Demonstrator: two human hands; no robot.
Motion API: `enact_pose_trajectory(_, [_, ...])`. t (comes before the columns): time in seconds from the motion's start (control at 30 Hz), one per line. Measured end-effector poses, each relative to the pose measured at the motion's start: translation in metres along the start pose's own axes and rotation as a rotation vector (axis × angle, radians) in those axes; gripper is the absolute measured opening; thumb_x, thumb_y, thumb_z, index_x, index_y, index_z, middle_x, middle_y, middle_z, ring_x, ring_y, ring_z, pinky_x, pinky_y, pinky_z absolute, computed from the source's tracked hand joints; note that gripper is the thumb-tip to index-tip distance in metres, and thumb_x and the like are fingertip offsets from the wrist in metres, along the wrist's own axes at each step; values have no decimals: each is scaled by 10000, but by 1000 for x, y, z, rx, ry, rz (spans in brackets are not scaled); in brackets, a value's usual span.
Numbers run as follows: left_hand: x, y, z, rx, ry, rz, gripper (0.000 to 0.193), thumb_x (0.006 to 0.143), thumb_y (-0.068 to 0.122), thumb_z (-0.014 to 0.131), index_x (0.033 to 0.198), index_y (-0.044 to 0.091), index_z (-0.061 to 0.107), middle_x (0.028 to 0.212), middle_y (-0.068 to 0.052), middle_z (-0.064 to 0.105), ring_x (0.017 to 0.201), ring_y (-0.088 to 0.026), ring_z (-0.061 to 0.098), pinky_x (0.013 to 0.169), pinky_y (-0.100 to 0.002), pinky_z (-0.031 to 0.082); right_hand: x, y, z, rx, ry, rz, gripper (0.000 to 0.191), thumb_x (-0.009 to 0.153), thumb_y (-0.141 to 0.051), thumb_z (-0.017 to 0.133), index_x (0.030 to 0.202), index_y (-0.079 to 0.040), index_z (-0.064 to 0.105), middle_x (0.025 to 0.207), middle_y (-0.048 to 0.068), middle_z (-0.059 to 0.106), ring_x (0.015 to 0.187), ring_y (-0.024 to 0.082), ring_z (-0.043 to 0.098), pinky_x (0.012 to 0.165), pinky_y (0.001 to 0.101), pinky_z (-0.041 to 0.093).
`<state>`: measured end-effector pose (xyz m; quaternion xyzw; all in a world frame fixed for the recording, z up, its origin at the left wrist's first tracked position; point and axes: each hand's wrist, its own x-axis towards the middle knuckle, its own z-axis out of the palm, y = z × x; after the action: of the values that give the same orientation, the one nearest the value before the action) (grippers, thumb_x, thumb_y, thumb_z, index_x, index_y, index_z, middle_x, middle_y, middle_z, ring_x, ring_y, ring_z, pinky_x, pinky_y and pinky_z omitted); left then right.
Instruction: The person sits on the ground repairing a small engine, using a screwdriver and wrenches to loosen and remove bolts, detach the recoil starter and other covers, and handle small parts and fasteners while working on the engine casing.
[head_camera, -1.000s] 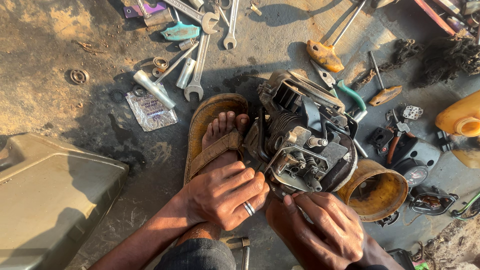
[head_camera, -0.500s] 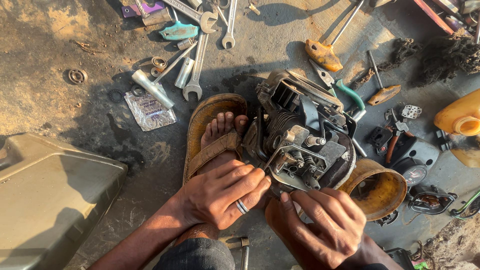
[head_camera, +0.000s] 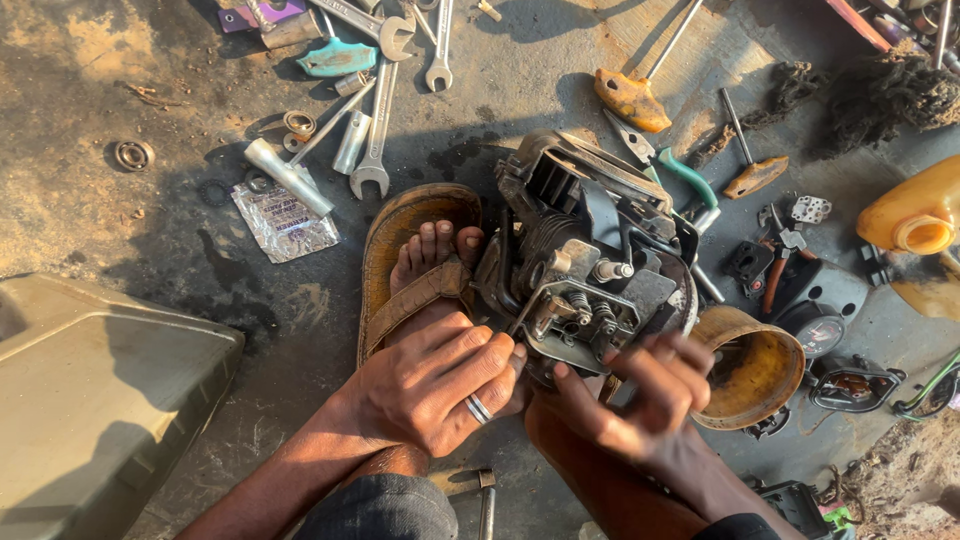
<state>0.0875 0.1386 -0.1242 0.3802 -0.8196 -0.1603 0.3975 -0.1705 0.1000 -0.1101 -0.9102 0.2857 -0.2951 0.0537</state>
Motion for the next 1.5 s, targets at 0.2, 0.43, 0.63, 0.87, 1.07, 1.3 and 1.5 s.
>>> enact_pose_trajectory(0.2, [7, 2, 1, -129, 23, -85, 309, 976, 173, 759, 1078, -105, 671, 1010, -195, 678, 887, -268, 686, 745, -400, 558, 6, 11, 1, 80, -53, 41, 385, 774, -201, 953, 1063, -260, 706, 1151, 26, 656, 1151, 269, 577, 1024, 531, 442])
enact_pose_trajectory(0.43, [49, -8, -7, -174, 78, -200, 364, 873, 85, 865, 1134, -81, 674, 1075, -151, 657, 942, -266, 684, 805, -405, 560, 60, 33, -20, 229, -103, 210, 467, 705, -261, 989, 1066, -118, 728, 1135, 85, 686, 1172, 329, 594, 1033, 484, 495])
enact_pose_trajectory(0.63, [97, -4, -12, -159, 146, -280, 443, 830, 16, 842, 1241, -13, 678, 1180, -125, 651, 1074, -287, 673, 911, -392, 584, 87, 52, -33, 268, -112, 380, 486, 649, -219, 950, 1053, -76, 721, 1066, 85, 696, 1166, 346, 594, 1026, 468, 499])
enact_pose_trajectory(0.87, [126, -7, -10, -161, 100, -254, 413, 874, -31, 836, 1256, -19, 678, 1202, -115, 646, 1074, -256, 669, 907, -384, 571, 90, 50, -43, 135, -34, 465, 487, 711, -193, 944, 1139, -65, 750, 1172, 143, 639, 1126, 303, 582, 981, 430, 500])
enact_pose_trajectory(1.07, [145, -8, -8, -136, 35, -230, 473, 878, -17, 816, 1328, 43, 682, 1247, -106, 614, 1112, -266, 645, 945, -352, 586, 84, 38, -49, -117, -5, 461, 462, 791, -103, 936, 1203, -17, 745, 1101, 147, 630, 966, 263, 583, 811, 358, 491])
enact_pose_trajectory(1.3, [164, -15, -24, -348, -93, -301, 393, 855, 34, 810, 1231, 12, 695, 1062, -122, 616, 961, -298, 649, 832, -396, 558, 80, 26, -48, -4, 47, 595, 375, 949, 24, 843, 1256, 80, 634, 1046, 155, 740, 938, 238, 749, 822, 300, 583])
enact_pose_trajectory(1.5, [162, -12, -23, -325, -96, -336, 295, 858, 13, 791, 1145, 8, 722, 969, -110, 625, 920, -287, 672, 776, -401, 558, 73, 24, -45, 20, 111, 573, 336, 897, 74, 869, 1158, 65, 657, 1034, 182, 733, 903, 264, 755, 775, 302, 590])
